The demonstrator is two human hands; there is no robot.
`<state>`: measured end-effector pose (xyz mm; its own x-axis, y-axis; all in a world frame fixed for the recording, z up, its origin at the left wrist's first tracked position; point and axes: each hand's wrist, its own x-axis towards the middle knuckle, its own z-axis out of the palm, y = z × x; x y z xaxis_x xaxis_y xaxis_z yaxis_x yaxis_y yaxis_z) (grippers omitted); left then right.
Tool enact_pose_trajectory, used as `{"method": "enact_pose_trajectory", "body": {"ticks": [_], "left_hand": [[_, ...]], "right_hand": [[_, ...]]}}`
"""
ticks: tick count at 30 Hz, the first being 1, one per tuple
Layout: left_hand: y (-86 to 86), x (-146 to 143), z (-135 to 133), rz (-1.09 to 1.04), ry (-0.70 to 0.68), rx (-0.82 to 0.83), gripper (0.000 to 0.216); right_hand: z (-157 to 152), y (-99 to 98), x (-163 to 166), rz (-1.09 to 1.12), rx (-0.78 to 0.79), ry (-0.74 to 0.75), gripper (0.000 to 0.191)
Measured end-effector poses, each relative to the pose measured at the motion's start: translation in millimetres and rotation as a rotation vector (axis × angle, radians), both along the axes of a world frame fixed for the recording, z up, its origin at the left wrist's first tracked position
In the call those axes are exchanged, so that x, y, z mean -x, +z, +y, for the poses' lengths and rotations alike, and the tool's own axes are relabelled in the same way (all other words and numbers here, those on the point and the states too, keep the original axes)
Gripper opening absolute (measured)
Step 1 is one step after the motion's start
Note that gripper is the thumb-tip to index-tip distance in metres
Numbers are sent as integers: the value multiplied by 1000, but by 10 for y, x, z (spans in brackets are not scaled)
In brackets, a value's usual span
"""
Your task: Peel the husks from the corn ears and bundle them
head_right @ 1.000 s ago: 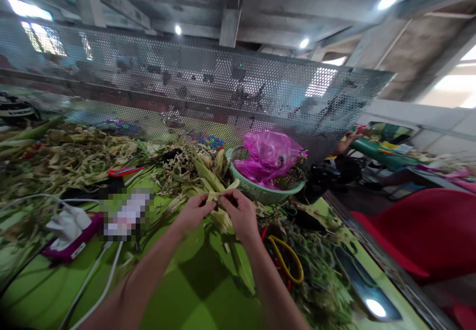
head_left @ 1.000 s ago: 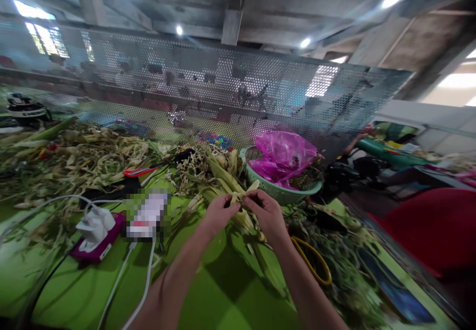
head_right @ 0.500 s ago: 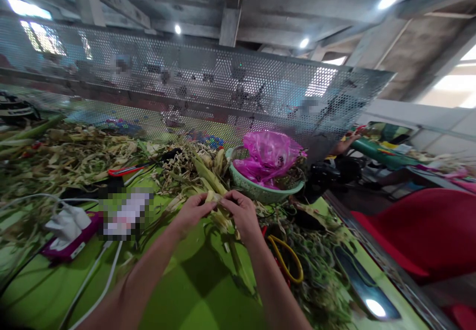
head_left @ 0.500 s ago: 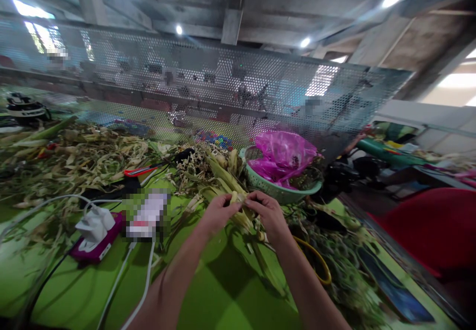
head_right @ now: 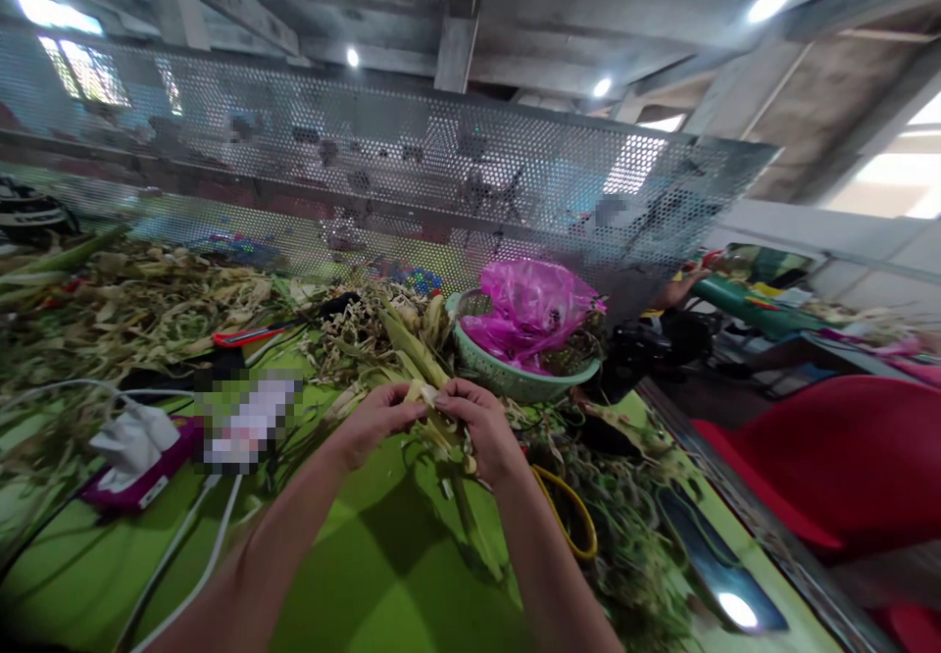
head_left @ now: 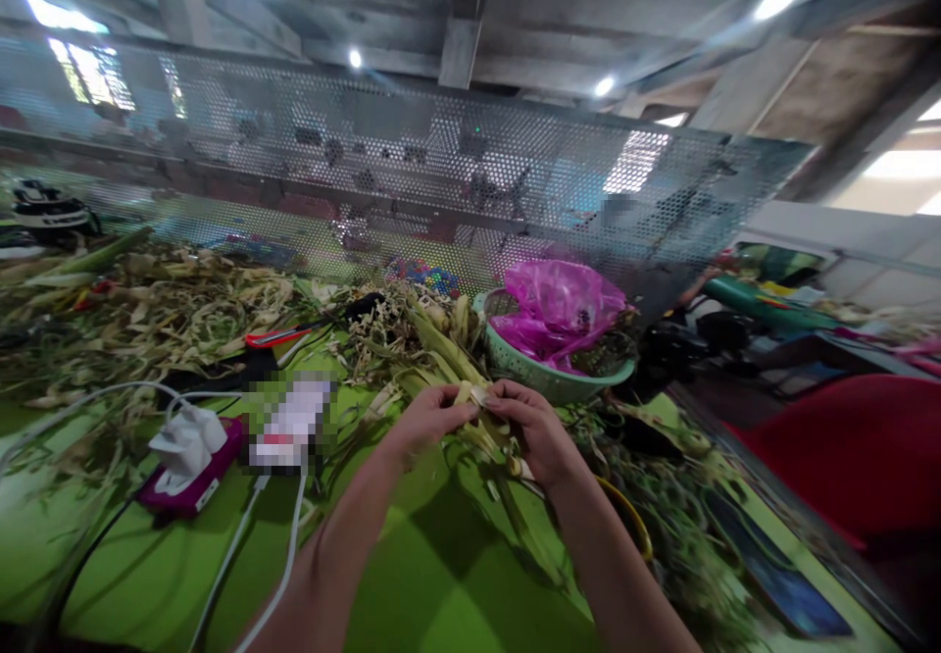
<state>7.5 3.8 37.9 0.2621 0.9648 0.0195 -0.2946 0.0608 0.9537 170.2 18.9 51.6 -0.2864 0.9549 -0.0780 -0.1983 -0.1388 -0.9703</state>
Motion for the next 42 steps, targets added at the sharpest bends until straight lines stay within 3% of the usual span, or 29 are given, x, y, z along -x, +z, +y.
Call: {"method": "enact_pose_trajectory", "body": {"ticks": [9,14,20,29,42], "left_hand": [[-38,27,16,37,-102,-43,30],[-88,46,60,133,-156,-104,21],[-110,117,63,122,-227,-93,24],[-111,92,73,116,-189,-55,21],[-57,80,15,78,-169,70,26]], "right_hand": [[11,7,-37,-102,-18,75,22],[32,9,-52,-330,-227,30,25],[13,88,-126,-446,-376,164,25],[-29,88,-14,-342,-297,39,33],[-18,38,-12,-287,-360,25,31]]}}
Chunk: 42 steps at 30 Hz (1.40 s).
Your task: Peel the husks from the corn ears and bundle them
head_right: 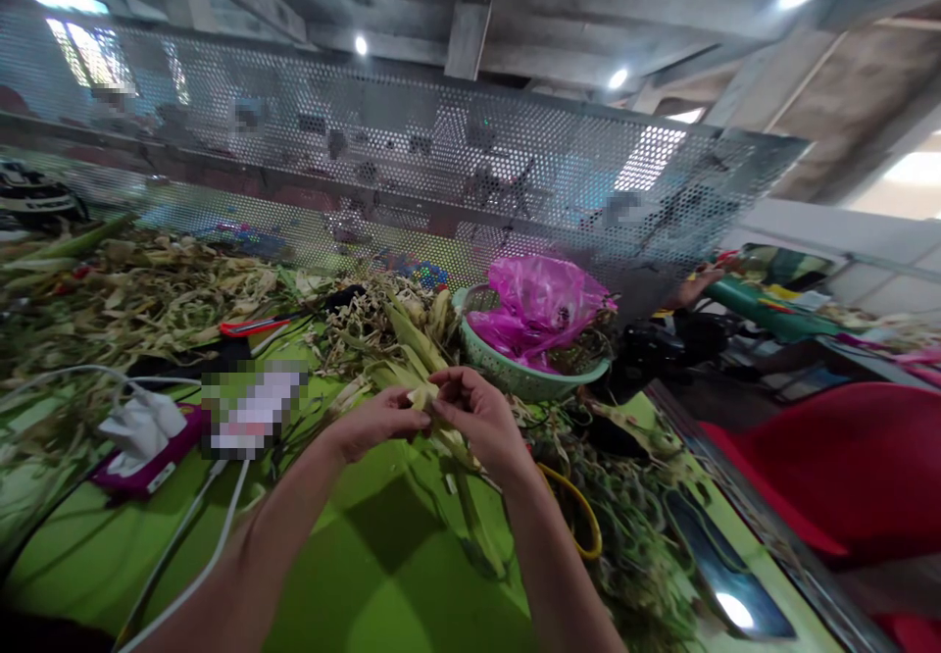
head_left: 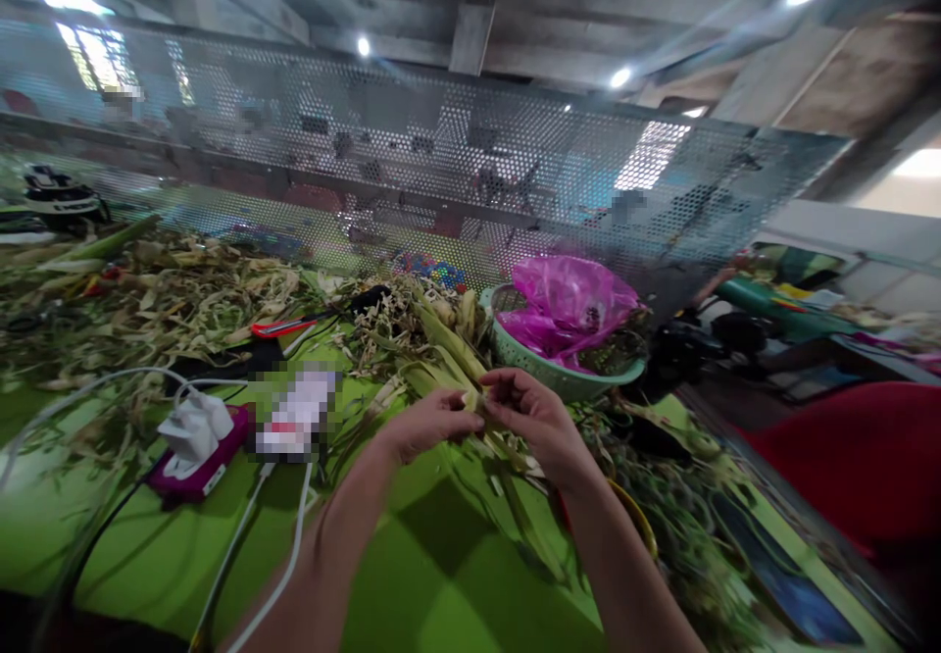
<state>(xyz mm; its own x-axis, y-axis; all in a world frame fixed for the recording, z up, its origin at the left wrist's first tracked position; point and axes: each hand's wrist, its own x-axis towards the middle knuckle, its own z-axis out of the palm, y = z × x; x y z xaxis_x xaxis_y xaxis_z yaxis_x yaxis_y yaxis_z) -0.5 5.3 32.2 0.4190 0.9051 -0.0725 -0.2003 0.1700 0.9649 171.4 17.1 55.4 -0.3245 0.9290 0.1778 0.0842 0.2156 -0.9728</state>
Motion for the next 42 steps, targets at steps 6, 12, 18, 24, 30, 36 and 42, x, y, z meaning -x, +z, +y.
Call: {"method": "enact_pose_trajectory", "body": {"ticks": [6,12,18,24,30,36,42], "left_hand": [[-33,-10,8,98,-33,-75,12],[-139,-36,58,199,-83,-136,16],[-238,-142,47,281,-223,-235,10],[-154,-228,-49,243,-236,-178,20],[-176,-170,24,222,-61,-125,44],[-148,-172,28,243,-7,-185,38],[-104,-194,5,49,-51,-150,42]], "right_hand": [[-31,18,10,-123,-64,12,29],[-62,98,14,-373,-308,42,16],[-65,48,84,-229,-405,-114,6],[-49,28,77,-136,-386,-274,14],[53,-18,-43,20,-208,-401,31],[69,-62,-12,27,56,-192,33],[91,-115,2,139,14,-316,33]]}}
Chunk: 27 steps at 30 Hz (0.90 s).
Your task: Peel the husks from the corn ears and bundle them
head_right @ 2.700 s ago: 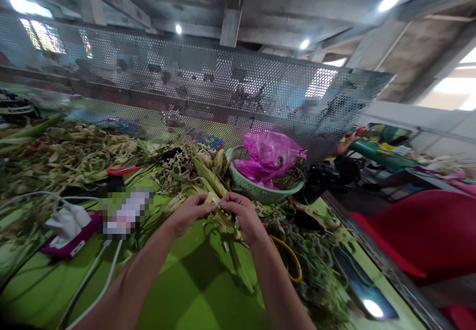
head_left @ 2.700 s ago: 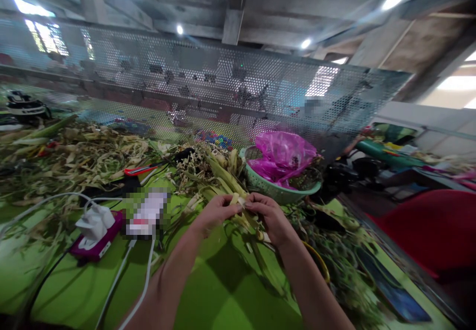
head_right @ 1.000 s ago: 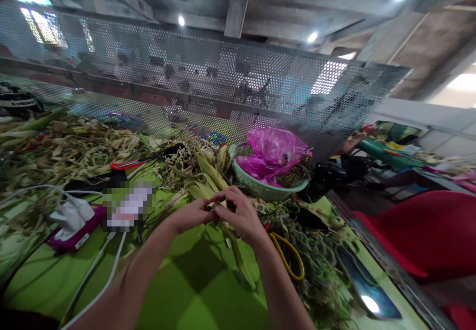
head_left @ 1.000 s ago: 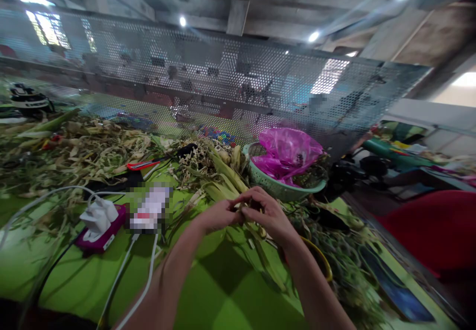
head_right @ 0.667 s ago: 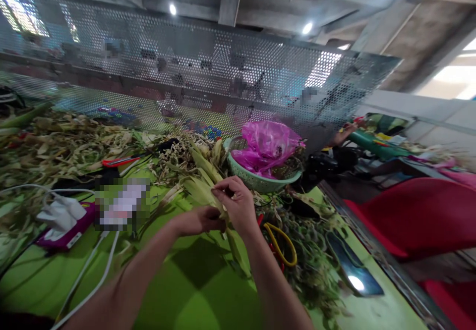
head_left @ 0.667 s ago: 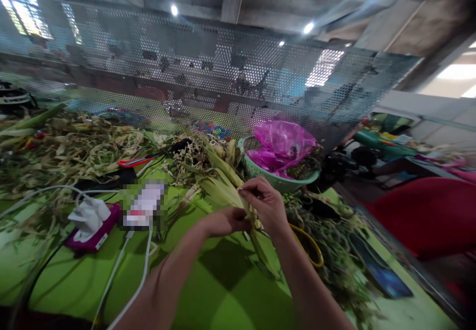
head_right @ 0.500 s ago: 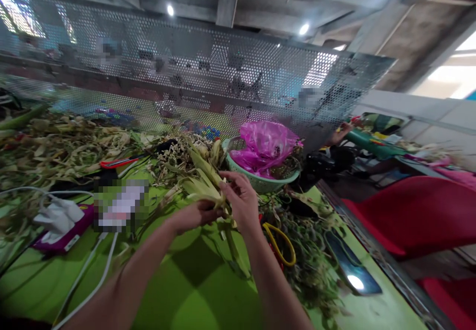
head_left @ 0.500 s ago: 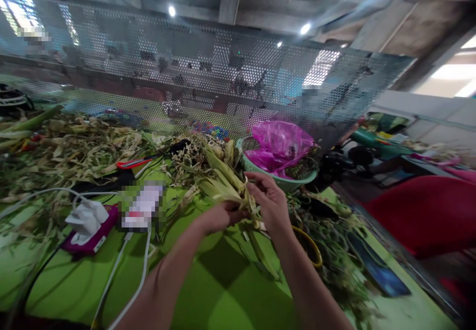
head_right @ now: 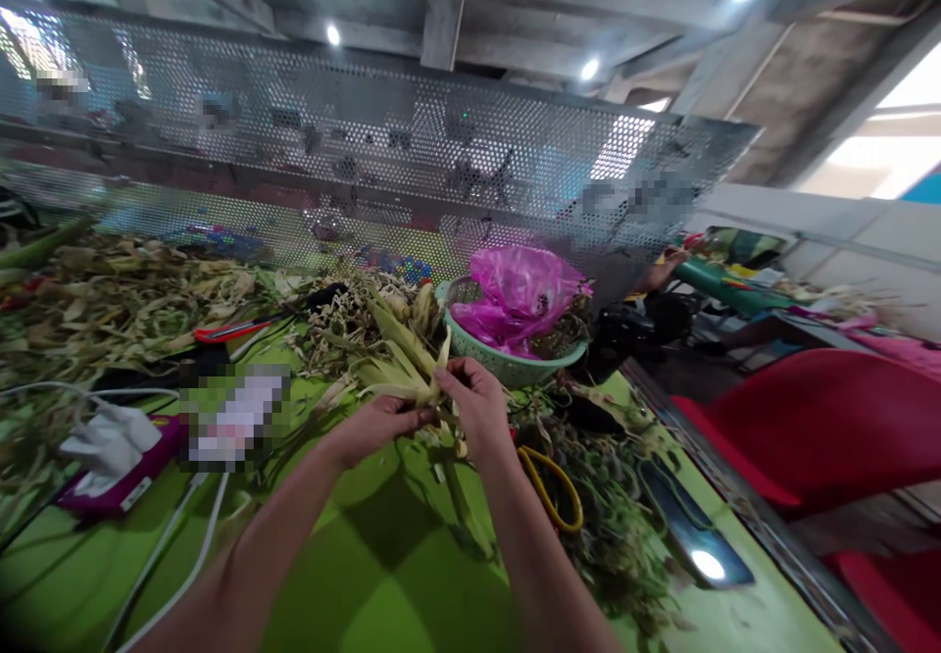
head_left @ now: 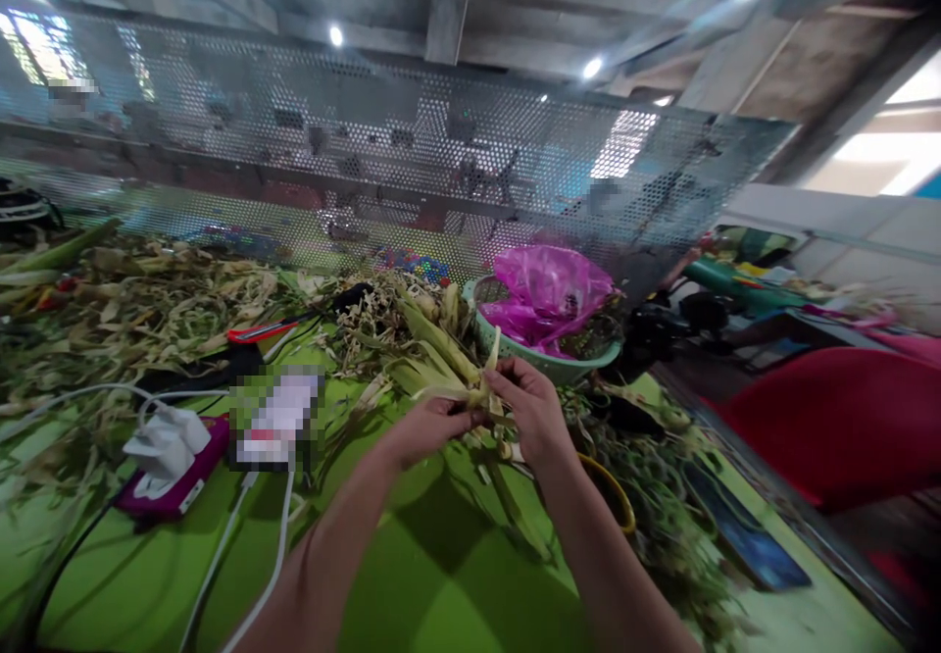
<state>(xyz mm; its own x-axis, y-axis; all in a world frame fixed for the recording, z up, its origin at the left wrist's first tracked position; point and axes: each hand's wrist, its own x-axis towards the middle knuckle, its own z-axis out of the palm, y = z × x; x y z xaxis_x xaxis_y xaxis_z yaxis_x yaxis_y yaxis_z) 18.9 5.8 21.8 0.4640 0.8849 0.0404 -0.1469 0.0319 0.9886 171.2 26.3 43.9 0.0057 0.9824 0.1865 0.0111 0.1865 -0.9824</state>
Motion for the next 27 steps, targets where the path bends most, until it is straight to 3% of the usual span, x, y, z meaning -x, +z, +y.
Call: {"method": "enact_pose_trajectory", "body": {"ticks": [7,10,18,24,27], "left_hand": [[15,17,8,-94,217,188,52],[5,21,24,-191,239,243,49],[3,49,50,-213,308,248,35],[-71,14,99,-302,425,248,41],[-101,-18,116,-382,457,248,42]], "right_hand": [[-9,26,-11,-274,-75,101,32],[-22,61,7,-355,-147,86,27],[40,60,-75,-349,-228,-31,22],[-49,146,-81,-663,-592,-324,16],[-104,125,-1,-647,-482,-120,15]]}}
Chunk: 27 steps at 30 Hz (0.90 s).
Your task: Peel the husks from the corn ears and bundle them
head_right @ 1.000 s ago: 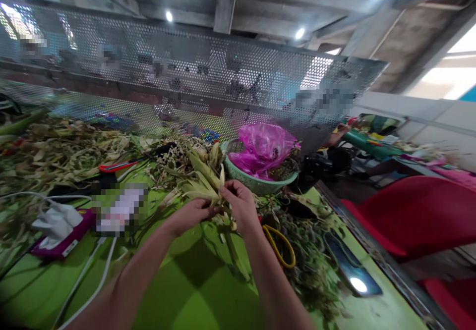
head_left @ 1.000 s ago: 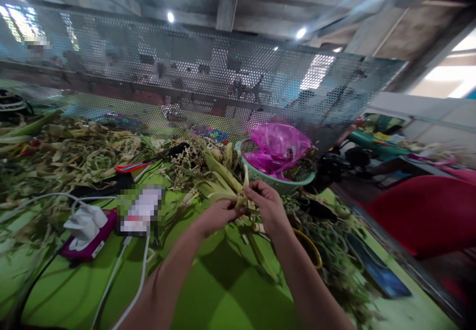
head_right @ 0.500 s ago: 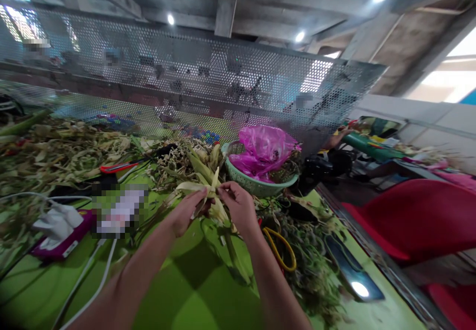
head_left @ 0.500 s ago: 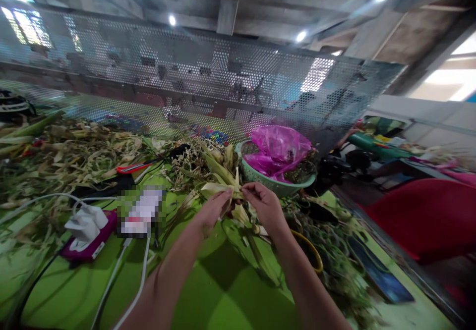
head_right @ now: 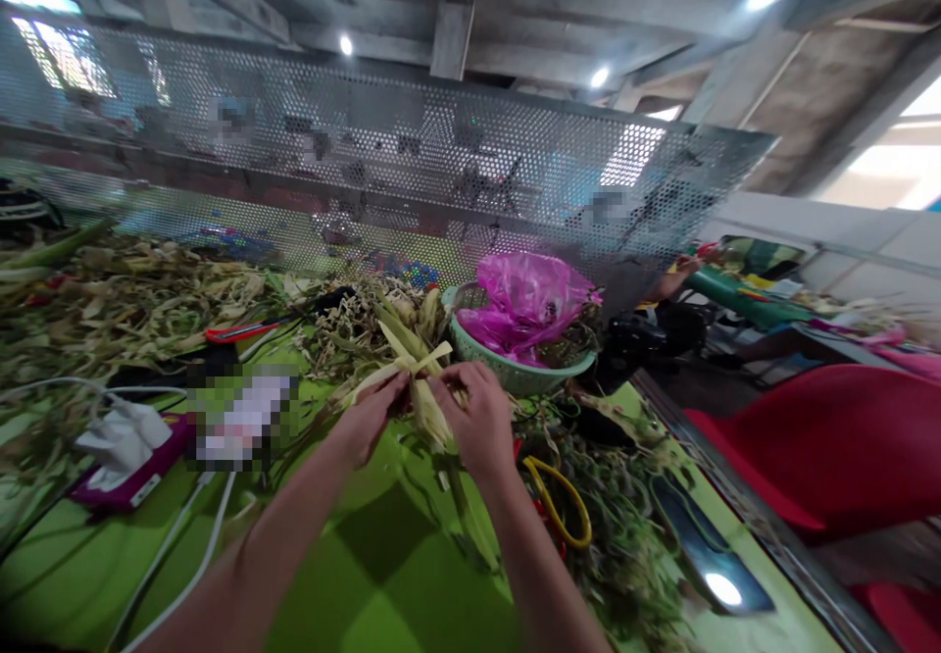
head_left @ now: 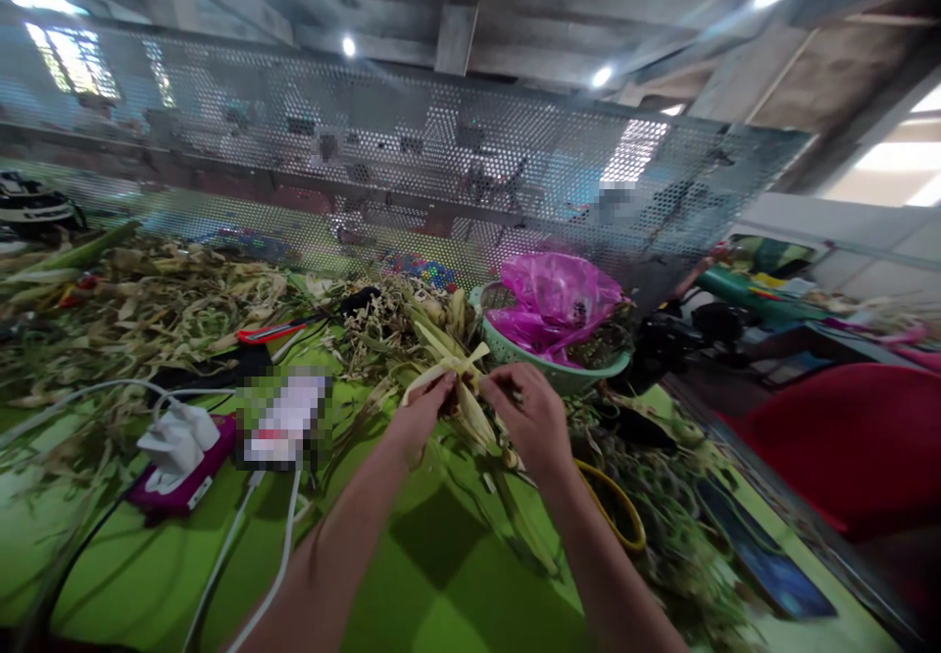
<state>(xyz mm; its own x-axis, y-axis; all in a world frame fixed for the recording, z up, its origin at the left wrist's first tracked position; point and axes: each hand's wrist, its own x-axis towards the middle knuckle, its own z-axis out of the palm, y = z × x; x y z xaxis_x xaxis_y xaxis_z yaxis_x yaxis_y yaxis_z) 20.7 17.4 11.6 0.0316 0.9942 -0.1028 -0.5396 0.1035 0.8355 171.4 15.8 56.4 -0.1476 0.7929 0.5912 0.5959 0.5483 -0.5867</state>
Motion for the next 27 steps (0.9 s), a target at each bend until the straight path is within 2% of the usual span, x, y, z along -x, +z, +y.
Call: {"method": "enact_pose_trajectory", "body": {"ticks": [2,4,8,14,17,20,24,27], "left_hand": [[17,-11,-11,-59,-7,4,42],[49,-12,-31,-100,-23,-1,43],[66,9,-46,-84,-34,-39,42],[25,81,11,-46,111,-91,38],[46,120,18,-52,109,-112,36],[77,146,-7,79,87,-129,35],[103,126,-65,284,91,-142,29],[108,74,-102,382,-104,-336,24]], "right_hand": [[-12,-52,61,-16,155,111,18],[-10,-104,107,-31,236,156,21],[-5,-113,133,-97,226,162,25],[-31,-2,99,-271,225,193,18],[-36,13,71,-298,254,221,20],[-23,15,39,-185,273,235,16],[20,30,1,86,160,110,21],[54,13,-18,151,157,88,24]]}}
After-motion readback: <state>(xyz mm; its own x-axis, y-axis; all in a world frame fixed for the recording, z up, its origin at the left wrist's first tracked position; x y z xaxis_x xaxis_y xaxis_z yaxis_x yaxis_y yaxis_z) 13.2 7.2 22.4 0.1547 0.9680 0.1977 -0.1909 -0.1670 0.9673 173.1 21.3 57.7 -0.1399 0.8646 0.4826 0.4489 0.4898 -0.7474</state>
